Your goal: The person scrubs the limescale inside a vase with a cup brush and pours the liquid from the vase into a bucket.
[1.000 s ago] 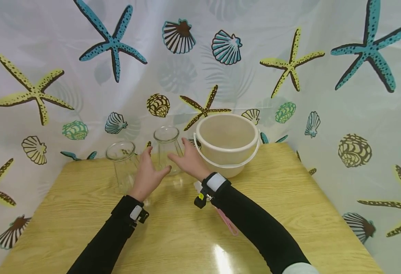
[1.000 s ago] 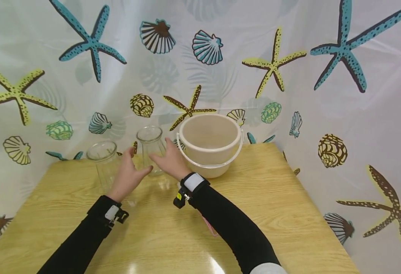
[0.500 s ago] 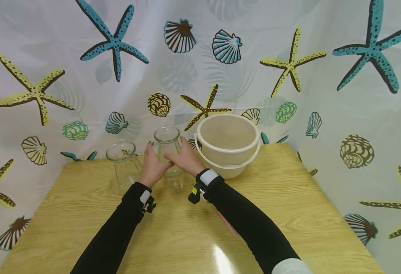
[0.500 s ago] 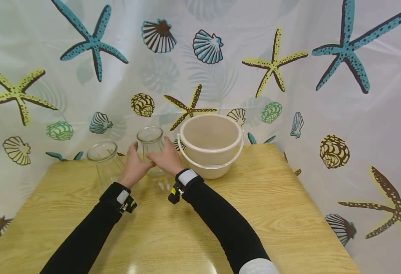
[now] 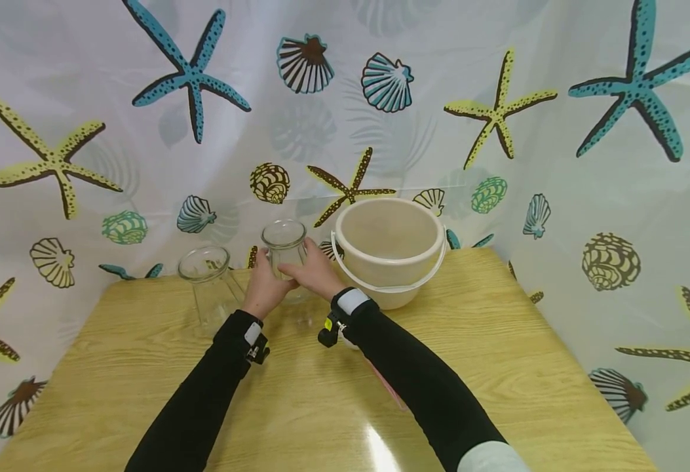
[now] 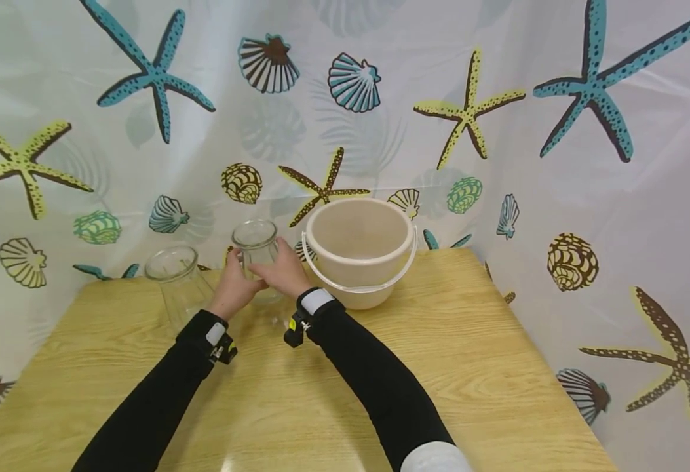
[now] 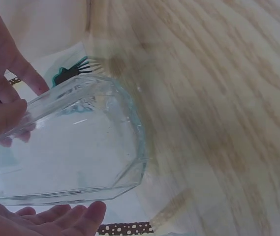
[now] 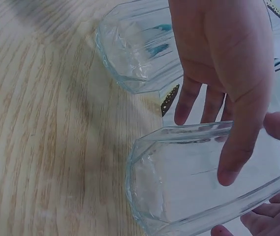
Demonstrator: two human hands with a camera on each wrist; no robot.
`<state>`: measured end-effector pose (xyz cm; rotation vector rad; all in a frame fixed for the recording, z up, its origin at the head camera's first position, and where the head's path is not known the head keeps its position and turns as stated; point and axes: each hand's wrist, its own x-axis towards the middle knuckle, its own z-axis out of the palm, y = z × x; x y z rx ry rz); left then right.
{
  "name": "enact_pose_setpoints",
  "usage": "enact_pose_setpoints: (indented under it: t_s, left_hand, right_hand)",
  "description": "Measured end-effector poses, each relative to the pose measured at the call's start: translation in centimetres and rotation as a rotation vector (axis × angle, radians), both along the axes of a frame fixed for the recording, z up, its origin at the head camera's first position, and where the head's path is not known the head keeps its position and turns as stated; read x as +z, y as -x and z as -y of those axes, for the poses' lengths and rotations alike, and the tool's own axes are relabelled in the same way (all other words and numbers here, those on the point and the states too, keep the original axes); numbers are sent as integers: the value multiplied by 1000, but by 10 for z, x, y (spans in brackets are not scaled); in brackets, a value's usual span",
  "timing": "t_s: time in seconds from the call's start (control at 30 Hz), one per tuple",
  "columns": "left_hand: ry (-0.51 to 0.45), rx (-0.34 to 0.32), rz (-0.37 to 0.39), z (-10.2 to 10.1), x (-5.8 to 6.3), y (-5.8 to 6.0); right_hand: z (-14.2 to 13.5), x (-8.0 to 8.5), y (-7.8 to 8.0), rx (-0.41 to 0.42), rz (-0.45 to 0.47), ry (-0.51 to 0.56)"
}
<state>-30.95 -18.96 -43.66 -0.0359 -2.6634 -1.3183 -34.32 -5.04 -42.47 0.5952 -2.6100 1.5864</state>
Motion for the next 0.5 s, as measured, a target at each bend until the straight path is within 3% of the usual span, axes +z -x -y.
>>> enact_pose_setpoints:
  t_s: [0.27,0.5]
  left_hand:
    - [44,18,30,0,-12,7]
    - [73,65,15,-5,-11,5]
  right_hand:
    - [0,-4,2,-10,-16,-80]
    - [-1,-4,1,-17,-7,-79]
